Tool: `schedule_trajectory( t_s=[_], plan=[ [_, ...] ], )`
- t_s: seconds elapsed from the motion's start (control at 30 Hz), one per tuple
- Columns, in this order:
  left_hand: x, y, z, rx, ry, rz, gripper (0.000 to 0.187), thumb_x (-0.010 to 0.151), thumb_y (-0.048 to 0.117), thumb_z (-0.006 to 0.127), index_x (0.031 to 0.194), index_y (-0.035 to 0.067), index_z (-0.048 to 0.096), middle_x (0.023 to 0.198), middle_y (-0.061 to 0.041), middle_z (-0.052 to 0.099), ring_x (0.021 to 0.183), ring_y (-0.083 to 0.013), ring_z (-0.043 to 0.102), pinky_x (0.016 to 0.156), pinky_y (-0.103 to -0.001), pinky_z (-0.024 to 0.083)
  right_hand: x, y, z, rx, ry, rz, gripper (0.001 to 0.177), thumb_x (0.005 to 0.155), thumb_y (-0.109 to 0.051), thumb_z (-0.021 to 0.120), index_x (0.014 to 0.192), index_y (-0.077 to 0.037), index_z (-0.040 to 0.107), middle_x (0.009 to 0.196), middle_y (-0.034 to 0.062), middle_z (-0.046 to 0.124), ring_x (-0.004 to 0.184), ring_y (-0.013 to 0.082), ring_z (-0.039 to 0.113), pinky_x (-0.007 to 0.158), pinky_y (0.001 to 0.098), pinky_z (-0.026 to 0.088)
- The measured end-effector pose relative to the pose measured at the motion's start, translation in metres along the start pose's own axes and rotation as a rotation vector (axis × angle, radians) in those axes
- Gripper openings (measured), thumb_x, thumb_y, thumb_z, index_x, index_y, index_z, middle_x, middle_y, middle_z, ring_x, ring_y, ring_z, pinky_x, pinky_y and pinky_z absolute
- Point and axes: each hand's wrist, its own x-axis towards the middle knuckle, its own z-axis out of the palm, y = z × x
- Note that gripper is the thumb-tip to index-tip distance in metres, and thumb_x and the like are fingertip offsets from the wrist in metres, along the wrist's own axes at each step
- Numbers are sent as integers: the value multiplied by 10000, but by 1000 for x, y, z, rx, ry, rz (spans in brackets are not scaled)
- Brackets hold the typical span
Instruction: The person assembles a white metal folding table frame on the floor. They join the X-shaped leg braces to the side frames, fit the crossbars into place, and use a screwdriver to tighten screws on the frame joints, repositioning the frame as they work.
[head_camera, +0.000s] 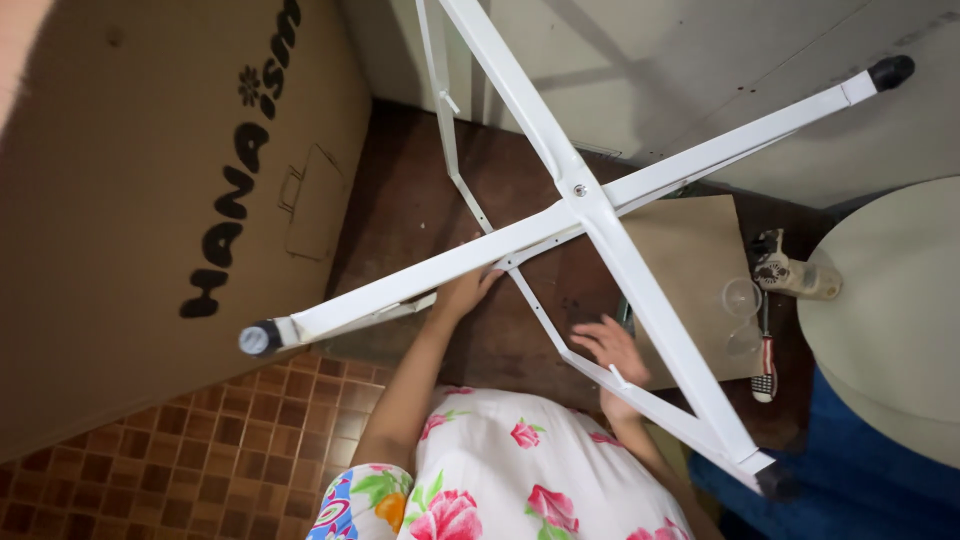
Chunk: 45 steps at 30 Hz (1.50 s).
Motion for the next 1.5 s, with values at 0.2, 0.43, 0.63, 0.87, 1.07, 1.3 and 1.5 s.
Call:
schedule_trajectory(
  t_s=[0.2, 0.43, 0.63, 0.87, 1.07, 1.3, 1.5],
  plan=[
    [-2, -14, 13, -5, 56, 1, 530, 926, 421, 722, 1382, 168, 624, 1578, -152, 457, 1392, -467, 468, 1128, -513, 400, 64, 70, -14, -512, -256, 532, 586, 857, -143, 718, 1421, -50, 591, 1182, 141, 667, 921, 241, 697, 783, 334, 584],
    [3, -6, -2, -28, 2, 114, 598, 1000, 339, 661, 1530, 131, 476, 1578, -48, 487, 1460, -311, 451, 1205, -492, 362, 110, 77, 35, -1163, -435, 315, 733, 788, -155, 792, 1460, -136, 499, 1126, 168, 565, 901, 386, 660, 759, 475, 553],
    [6, 6, -12, 39, -14, 163, 498, 995, 196, 617, 1469, 89, 511, 1604, -62, 446, 1473, -303, 416, 1214, -487, 320, 106, 88, 30, -1141, -466, 349, 721, 809, -101, 731, 1483, -130, 479, 1180, 172, 571, 971, 408, 661, 805, 482, 562],
    [4, 15, -20, -75, -26, 86, 330, 990, 154, 615, 1312, 176, 684, 1610, -23, 454, 1509, -273, 395, 1263, -472, 285, 99, 108, 26, -1123, -453, 299, 699, 811, -94, 732, 1450, -79, 449, 1211, 229, 648, 977, 485, 642, 809, 542, 546],
    [6, 15, -27, -74, -83, 102, 366, 982, 219, 614, 1336, 175, 696, 1602, -52, 456, 1495, -310, 386, 1244, -497, 273, 95, 118, 29, -1084, -423, 418, 745, 780, -107, 734, 1450, -56, 413, 995, 243, 665, 871, 472, 654, 766, 553, 537],
    [16, -7, -23, -111, -109, 201, 371, 910, 322, 676, 1216, 128, 759, 1555, -91, 506, 1472, -348, 423, 1219, -543, 309, 84, 144, 12, -1132, -418, 369, 433, 797, -156, 780, 1143, -12, 564, 889, 215, 672, 841, 446, 661, 748, 543, 531],
    [12, 11, -34, -158, -103, 160, 332, 900, 220, 719, 1179, 41, 748, 1546, -141, 482, 1442, -398, 409, 1199, -554, 280, 80, 138, 16, -1086, -355, 65, 575, 802, -112, 732, 1328, 34, 552, 1025, 269, 681, 938, 468, 661, 792, 514, 537]
  ],
)
